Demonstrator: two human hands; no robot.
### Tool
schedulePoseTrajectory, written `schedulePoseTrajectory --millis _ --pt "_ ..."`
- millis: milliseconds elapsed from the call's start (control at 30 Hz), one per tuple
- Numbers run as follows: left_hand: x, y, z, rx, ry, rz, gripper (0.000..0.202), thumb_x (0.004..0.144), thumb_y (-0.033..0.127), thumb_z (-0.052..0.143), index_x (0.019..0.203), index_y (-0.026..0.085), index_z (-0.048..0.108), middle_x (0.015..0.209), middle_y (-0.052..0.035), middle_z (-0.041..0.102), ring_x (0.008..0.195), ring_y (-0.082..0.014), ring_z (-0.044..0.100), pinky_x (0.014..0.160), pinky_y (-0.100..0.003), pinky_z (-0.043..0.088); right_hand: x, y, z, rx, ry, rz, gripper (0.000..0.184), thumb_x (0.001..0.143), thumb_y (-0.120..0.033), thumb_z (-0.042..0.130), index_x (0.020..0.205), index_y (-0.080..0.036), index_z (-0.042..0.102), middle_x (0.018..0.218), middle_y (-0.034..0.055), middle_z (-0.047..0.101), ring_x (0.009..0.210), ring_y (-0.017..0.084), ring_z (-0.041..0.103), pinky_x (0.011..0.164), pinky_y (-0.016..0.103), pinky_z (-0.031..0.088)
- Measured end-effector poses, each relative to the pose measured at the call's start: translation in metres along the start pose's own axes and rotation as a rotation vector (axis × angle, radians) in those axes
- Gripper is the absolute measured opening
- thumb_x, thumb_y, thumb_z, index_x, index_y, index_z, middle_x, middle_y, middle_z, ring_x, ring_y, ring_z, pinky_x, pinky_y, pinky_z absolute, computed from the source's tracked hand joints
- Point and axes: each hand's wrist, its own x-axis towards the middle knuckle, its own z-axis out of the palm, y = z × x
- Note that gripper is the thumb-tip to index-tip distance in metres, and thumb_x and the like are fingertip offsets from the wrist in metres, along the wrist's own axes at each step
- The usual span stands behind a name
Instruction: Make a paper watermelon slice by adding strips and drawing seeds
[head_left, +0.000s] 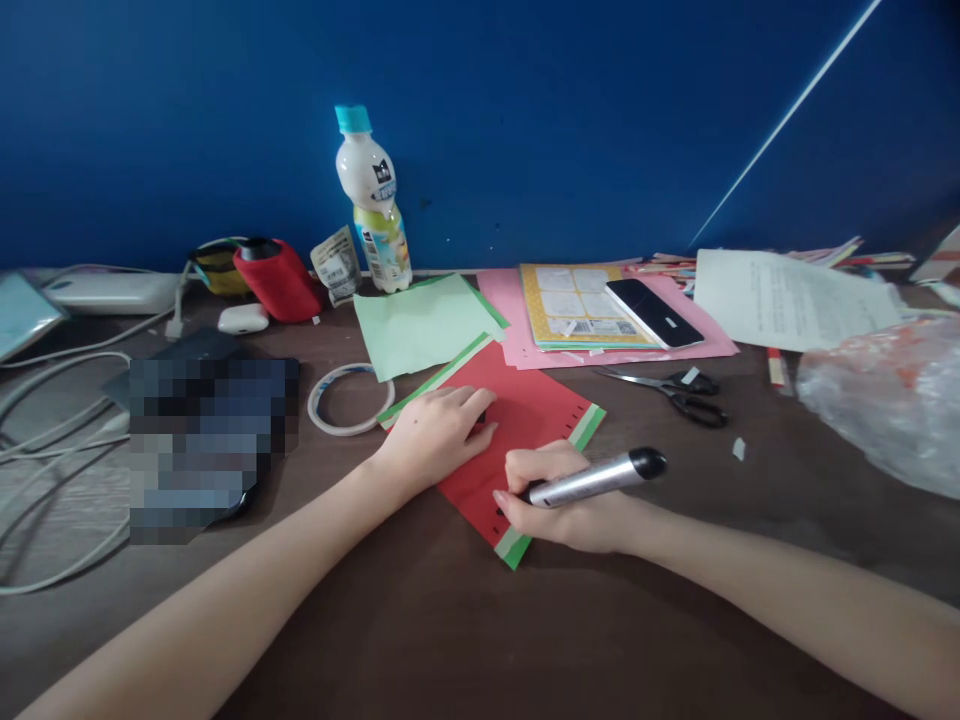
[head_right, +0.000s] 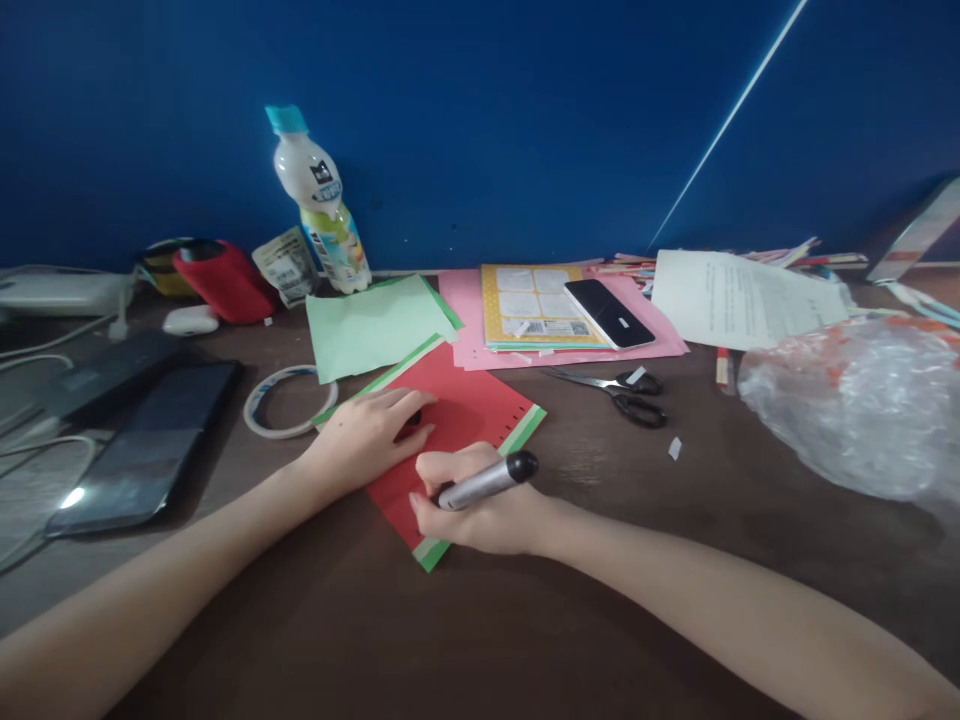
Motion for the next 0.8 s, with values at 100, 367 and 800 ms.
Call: schedulePoseTrajectory --millis 100,367,800 --pt "0.0001 0.0002 0.0006 0.003 0.004 0.002 0.021 0.08 0.027 0.045 0.097 0.018 0.052 0.088 -0.0027 0.064 0.076 -0.0167 0.06 0.061 -0.026 0.043 0.0003 -0.001 -0.0008 -0.001 -0.013 0.012 0.028 0.071 -0.022 0.053 0.053 -0.018 0.032 0.048 -0.0068 0.03 0.046 0.006 0.026 0.045 0.02 0.023" --pt "-0.0003 0.0 0.0016 -0.001 0.009 0.0 0.021 0.08 0.026 0.045 0.096 0.017 0.054 0.086 -0.0029 0.063 0.075 -0.017 0.06 0.06 -0.026 0.043 0.0024 -0.0038 -0.0018 -0.026 -0.079 0.056 0.028 0.067 -0.019 0.054 0.052 -0.018 0.03 0.045 -0.0074 0.029 0.043 0.006 0.025 0.042 0.019 0.02" --pt "-0.0005 0.0004 0.0016 0.01 0.01 -0.001 0.02 0.08 0.026 0.043 0.095 0.018 0.053 0.086 -0.0029 0.063 0.075 -0.016 0.059 0.06 -0.025 0.042 0.0021 -0.0029 -0.0023 -0.012 -0.093 0.049 0.027 0.069 -0.021 0.054 0.052 -0.018 0.032 0.046 -0.0074 0.03 0.044 0.006 0.027 0.044 0.02 0.021"
